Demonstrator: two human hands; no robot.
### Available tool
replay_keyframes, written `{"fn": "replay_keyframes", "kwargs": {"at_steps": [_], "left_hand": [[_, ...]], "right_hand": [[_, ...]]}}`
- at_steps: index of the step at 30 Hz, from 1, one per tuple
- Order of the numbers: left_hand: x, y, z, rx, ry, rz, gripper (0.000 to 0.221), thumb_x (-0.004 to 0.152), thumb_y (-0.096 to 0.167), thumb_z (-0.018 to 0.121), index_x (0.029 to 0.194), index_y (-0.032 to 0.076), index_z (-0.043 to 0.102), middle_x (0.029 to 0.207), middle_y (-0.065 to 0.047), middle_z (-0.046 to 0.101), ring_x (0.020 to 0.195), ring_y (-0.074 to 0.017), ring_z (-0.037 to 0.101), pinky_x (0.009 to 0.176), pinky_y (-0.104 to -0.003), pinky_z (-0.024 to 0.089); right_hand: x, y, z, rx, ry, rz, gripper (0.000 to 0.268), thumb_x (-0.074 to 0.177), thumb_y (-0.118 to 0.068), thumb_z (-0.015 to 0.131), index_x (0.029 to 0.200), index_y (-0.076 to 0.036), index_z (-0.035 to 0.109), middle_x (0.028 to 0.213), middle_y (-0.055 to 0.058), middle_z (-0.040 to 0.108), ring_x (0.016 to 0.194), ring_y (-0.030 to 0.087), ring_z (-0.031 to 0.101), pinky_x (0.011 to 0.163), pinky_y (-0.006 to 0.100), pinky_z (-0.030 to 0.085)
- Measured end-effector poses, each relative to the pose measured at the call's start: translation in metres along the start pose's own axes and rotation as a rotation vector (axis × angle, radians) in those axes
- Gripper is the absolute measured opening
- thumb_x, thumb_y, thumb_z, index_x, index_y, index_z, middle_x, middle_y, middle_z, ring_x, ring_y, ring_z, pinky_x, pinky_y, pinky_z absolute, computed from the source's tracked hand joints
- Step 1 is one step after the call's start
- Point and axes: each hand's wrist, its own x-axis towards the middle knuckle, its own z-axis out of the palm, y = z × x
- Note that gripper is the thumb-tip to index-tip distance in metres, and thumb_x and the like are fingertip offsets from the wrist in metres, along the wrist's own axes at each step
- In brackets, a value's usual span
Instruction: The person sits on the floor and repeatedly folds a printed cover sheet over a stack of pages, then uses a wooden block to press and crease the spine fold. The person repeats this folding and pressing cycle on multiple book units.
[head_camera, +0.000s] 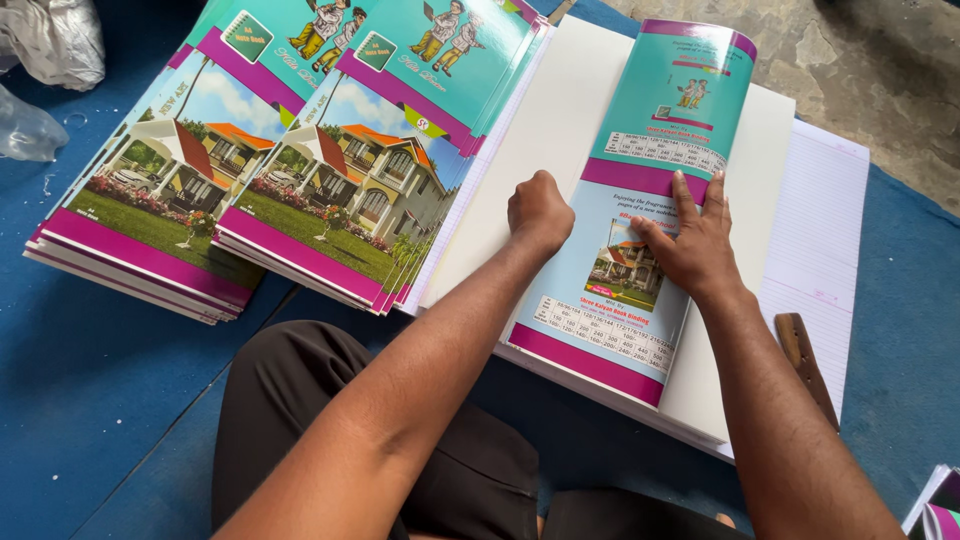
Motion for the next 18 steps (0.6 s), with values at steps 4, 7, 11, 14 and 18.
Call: {"fn": "replay_keyframes", "kwargs": {"at_steps": [4, 7, 11, 14, 18], "left_hand": [[-0.0003, -0.0007, -0.002, 0.005, 0.003, 0.011, 0.022, 0.082, 0.002, 0.065, 0.104, -0.001, 0.065, 0.106, -0.024, 0.073, 0.106, -0.0376, 0.071, 0.095, -0.044, 0.058], [0.0002, -0.0027, -0.0029, -0.006, -0.008, 0.009, 0.023, 0.083, 0.002, 0.064, 0.105, -0.001, 0.065, 0.106, -0.024, 0.073, 0.107, -0.038, 0.071, 0.096, -0.044, 0.058], [-0.0006, -0.0041, -0.0037, -0.012, -0.008, 0.043, 0.023, 0.082, 0.001, 0.063, 0.105, -0.003, 0.063, 0.104, -0.025, 0.072, 0.105, -0.0393, 0.071, 0.095, -0.045, 0.057], [-0.0042, -0.0067, -0.0027, -0.017, 0.015, 0.079, 0.021, 0.083, -0.002, 0.06, 0.104, -0.004, 0.062, 0.103, -0.027, 0.072, 0.104, -0.0402, 0.071, 0.095, -0.046, 0.058], [-0.0053, -0.006, -0.0043, -0.022, 0.005, 0.072, 0.02, 0.084, -0.002, 0.059, 0.104, -0.004, 0.062, 0.103, -0.027, 0.072, 0.104, -0.0401, 0.071, 0.093, -0.046, 0.058]], "right_hand": [[0.0019, -0.0013, 0.0004, -0.047, -0.017, 0.016, 0.093, 0.087, -0.068, 0.062, 0.163, -0.024, 0.033, 0.169, 0.029, -0.002, 0.155, 0.049, 0.004, 0.12, 0.057, 0.028], [0.0031, -0.0013, 0.0003, -0.057, -0.039, 0.038, 0.094, 0.086, -0.07, 0.06, 0.163, -0.025, 0.03, 0.168, 0.028, -0.003, 0.155, 0.05, 0.002, 0.119, 0.057, 0.029], [0.0054, -0.002, -0.0003, -0.084, -0.048, 0.031, 0.094, 0.087, -0.072, 0.058, 0.164, -0.026, 0.028, 0.169, 0.028, -0.004, 0.154, 0.052, 0.002, 0.12, 0.059, 0.028], [0.0051, -0.0019, 0.001, -0.091, -0.059, 0.042, 0.095, 0.086, -0.072, 0.058, 0.164, -0.027, 0.028, 0.169, 0.027, -0.005, 0.154, 0.052, 0.001, 0.12, 0.059, 0.028], [0.0055, -0.0016, 0.0012, -0.107, -0.076, 0.05, 0.095, 0.087, -0.074, 0.056, 0.164, -0.027, 0.027, 0.169, 0.027, -0.006, 0.154, 0.053, -0.001, 0.12, 0.061, 0.027]]}}
